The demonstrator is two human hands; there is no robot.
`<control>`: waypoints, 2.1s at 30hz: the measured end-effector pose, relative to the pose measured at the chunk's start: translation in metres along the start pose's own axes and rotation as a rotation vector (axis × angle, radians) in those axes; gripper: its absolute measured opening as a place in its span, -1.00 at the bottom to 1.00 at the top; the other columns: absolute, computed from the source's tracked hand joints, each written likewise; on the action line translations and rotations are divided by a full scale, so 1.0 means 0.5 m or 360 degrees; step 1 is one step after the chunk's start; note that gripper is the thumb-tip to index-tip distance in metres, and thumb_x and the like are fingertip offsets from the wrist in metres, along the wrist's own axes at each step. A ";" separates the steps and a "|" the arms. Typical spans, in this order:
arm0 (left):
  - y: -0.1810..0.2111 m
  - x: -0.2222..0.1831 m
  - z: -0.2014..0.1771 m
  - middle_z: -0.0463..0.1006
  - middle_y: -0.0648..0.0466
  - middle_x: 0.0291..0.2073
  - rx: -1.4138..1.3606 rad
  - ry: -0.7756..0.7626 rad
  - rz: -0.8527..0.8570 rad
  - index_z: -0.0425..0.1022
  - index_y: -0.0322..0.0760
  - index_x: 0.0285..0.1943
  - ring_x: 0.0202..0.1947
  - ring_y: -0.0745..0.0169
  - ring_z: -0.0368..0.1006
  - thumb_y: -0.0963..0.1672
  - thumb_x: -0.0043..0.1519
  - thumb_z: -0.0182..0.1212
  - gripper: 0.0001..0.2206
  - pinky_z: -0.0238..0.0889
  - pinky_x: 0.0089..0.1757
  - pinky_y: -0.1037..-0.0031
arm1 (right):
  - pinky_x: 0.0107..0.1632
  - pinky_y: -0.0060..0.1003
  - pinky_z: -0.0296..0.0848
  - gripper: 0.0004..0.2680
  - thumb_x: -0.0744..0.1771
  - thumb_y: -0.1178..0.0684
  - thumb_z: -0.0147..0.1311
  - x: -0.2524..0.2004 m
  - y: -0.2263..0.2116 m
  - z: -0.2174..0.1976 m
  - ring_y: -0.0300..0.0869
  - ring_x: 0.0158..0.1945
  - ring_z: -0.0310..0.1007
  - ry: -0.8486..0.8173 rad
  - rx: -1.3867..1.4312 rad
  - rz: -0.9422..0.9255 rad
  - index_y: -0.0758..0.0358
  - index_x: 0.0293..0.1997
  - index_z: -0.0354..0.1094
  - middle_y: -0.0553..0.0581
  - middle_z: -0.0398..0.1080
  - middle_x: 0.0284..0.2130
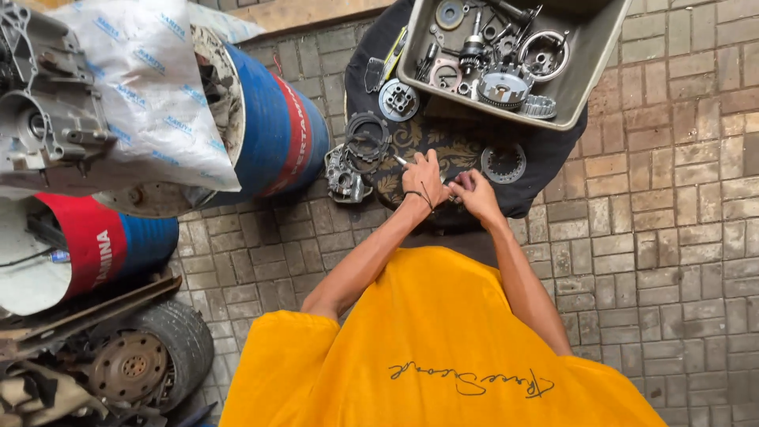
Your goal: Inspecting a motorcycle crankshaft by rotating it and checking the connecting rod's movement and bearings.
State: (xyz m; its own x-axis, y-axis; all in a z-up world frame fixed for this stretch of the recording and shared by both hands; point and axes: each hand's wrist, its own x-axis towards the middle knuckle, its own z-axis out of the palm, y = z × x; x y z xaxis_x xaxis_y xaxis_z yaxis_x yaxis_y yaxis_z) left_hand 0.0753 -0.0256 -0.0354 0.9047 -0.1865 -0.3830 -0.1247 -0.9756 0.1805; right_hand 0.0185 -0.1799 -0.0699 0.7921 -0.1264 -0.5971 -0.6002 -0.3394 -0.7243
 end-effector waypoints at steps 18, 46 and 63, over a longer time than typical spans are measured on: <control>-0.058 0.033 -0.077 0.45 -0.09 -0.20 -0.0589 0.0475 0.0373 0.28 -0.29 0.04 -0.23 -0.30 0.56 -0.02 -0.09 0.39 -0.44 0.52 -0.19 0.02 | -0.14 -0.37 0.46 -0.81 0.27 0.01 0.37 0.050 -0.046 -0.031 -0.23 -0.30 0.58 0.0059 0.0173 -0.0358 -0.03 -0.08 0.50 0.00 0.56 -0.41; -0.078 0.019 -0.045 0.37 -0.05 -0.29 -0.0676 0.0476 0.0352 0.23 -0.17 -0.05 -0.30 -0.37 0.55 -0.01 -0.09 0.43 -0.48 0.50 -0.30 -0.04 | 0.03 -0.10 0.47 -0.87 0.34 0.22 0.21 0.026 -0.194 -0.083 0.00 -0.04 0.46 0.0671 -0.0631 -0.1559 0.07 -0.09 0.52 0.05 0.44 -0.17; -0.074 0.027 -0.055 0.42 -0.09 -0.28 -0.0733 0.0353 0.0271 0.21 -0.14 -0.12 -0.29 -0.45 0.55 -0.02 -0.10 0.43 -0.50 0.50 -0.28 -0.09 | -0.01 -0.10 0.53 -0.82 0.37 0.21 0.10 0.061 -0.155 -0.080 0.02 -0.06 0.46 0.0793 -0.0826 -0.1771 0.14 0.06 0.52 0.13 0.39 -0.20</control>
State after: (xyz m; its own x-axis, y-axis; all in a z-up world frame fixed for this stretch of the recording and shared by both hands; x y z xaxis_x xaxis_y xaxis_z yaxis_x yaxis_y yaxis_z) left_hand 0.1032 0.0109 -0.0221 0.9579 -0.2599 -0.1222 -0.1304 -0.7727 0.6213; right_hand 0.0936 -0.1947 -0.0181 0.8532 0.1609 0.4962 0.4156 -0.7844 -0.4603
